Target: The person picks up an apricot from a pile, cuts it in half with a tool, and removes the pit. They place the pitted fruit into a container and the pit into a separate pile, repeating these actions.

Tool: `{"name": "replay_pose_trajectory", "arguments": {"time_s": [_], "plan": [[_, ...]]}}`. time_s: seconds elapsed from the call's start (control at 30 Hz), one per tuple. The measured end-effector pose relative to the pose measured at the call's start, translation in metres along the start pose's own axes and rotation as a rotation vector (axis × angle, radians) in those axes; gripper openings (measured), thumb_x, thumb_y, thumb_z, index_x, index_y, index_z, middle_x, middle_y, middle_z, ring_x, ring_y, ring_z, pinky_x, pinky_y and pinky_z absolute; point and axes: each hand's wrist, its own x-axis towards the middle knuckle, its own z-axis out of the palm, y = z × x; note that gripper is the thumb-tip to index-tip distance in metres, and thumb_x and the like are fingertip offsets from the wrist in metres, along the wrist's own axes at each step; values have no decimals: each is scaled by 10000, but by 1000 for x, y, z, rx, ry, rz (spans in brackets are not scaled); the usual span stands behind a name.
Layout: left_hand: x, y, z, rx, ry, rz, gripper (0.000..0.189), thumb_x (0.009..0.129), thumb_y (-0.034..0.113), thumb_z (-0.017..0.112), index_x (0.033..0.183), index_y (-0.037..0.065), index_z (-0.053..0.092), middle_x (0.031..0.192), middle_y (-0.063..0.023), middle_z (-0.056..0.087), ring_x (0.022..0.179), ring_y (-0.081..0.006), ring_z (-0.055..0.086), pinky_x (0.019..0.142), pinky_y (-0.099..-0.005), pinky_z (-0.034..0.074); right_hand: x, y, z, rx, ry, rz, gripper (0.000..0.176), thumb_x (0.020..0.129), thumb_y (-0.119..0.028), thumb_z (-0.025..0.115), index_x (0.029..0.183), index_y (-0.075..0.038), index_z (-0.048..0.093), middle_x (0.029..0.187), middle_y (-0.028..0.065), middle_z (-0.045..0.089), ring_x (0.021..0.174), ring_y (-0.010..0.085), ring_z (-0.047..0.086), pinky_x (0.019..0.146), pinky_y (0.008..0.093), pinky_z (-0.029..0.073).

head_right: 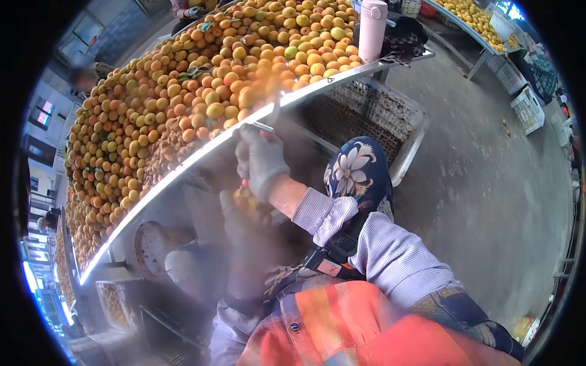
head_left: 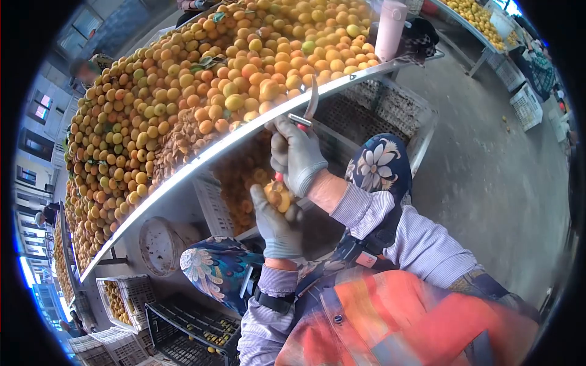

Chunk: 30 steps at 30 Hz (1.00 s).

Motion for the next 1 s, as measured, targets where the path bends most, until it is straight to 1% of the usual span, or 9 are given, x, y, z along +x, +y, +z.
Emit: {"name": "replay_pose_trajectory", "arguments": {"time_s": [0.03, 0.13, 0.17, 0.27, 0.3, 0.47, 0.57, 0.7, 1.0], "plan": [[8, -9, -10, 175, -121, 256, 416, 953, 516, 436, 1058, 118, 491, 847, -23, 565, 611, -114, 517, 496, -216, 385, -4, -4, 2, -18, -6, 15, 183, 927, -289, 558, 878, -113, 551, 565, -47, 418, 381, 67, 307, 368, 243, 242], [6, 1, -11, 175, -228, 228, 402, 947, 469, 472, 1090, 94, 455, 912, -34, 558, 661, -136, 513, 558, -231, 408, -9, -8, 4, -71, -61, -4, 180, 913, -300, 561, 899, -121, 541, 587, -41, 432, 395, 63, 345, 359, 244, 276], [-10, 23, 2, -328, -340, -87, 184, 958, 103, 410, 1117, 194, 420, 922, -18, 489, 680, -123, 496, 540, -224, 407, -6, -7, 1, -59, -60, 7, 183, 915, -306, 558, 934, -124, 558, 596, -44, 442, 404, 63, 351, 360, 243, 280], [-18, 44, 19, -407, -233, -256, 171, 966, 115, 422, 1129, 169, 427, 925, -22, 490, 697, -134, 505, 572, -241, 429, -2, -11, -3, -24, -59, 16, 177, 914, -316, 557, 909, -139, 549, 595, -45, 446, 407, 68, 361, 367, 244, 286], [-10, 30, 7, -429, -513, -132, 181, 981, 154, 435, 1154, 113, 466, 956, -37, 515, 730, -145, 520, 626, -260, 455, 0, -11, -2, -32, -26, 39, 167, 910, -316, 562, 876, -156, 534, 593, -44, 448, 405, 75, 369, 373, 247, 291], [-7, 16, 5, -155, -392, 58, 358, 966, 245, 491, 1265, 49, 468, 1018, -52, 545, 851, -122, 530, 776, -249, 450, -1, -9, -6, 24, 23, 8, 192, 906, -304, 620, 893, -113, 605, 570, -76, 447, 382, 39, 305, 370, 204, 233], [5, 14, 8, 100, -338, 185, 462, 981, 359, 472, 1272, 4, 427, 818, -30, 512, 674, -95, 476, 588, -232, 403, -1, -9, -2, -78, 47, -31, 210, 912, -294, 609, 914, -84, 609, 571, -68, 442, 386, 32, 305, 367, 202, 240], [1, 19, 7, 22, -323, 136, 359, 966, 307, 546, 1195, 33, 508, 931, -6, 585, 714, -48, 504, 596, -172, 408, -6, -10, 0, -98, -85, -55, 125, 904, -208, 595, 859, -92, 615, 648, -40, 518, 492, 36, 446, 421, 201, 342], [21, 42, 22, -224, -200, -36, 278, 968, 180, 523, 1206, 39, 497, 871, 2, 527, 714, -67, 489, 600, -193, 411, 23, -16, 16, -37, 7, -48, 218, 926, -280, 594, 954, -64, 610, 602, -38, 474, 423, 63, 387, 393, 228, 321]]}}
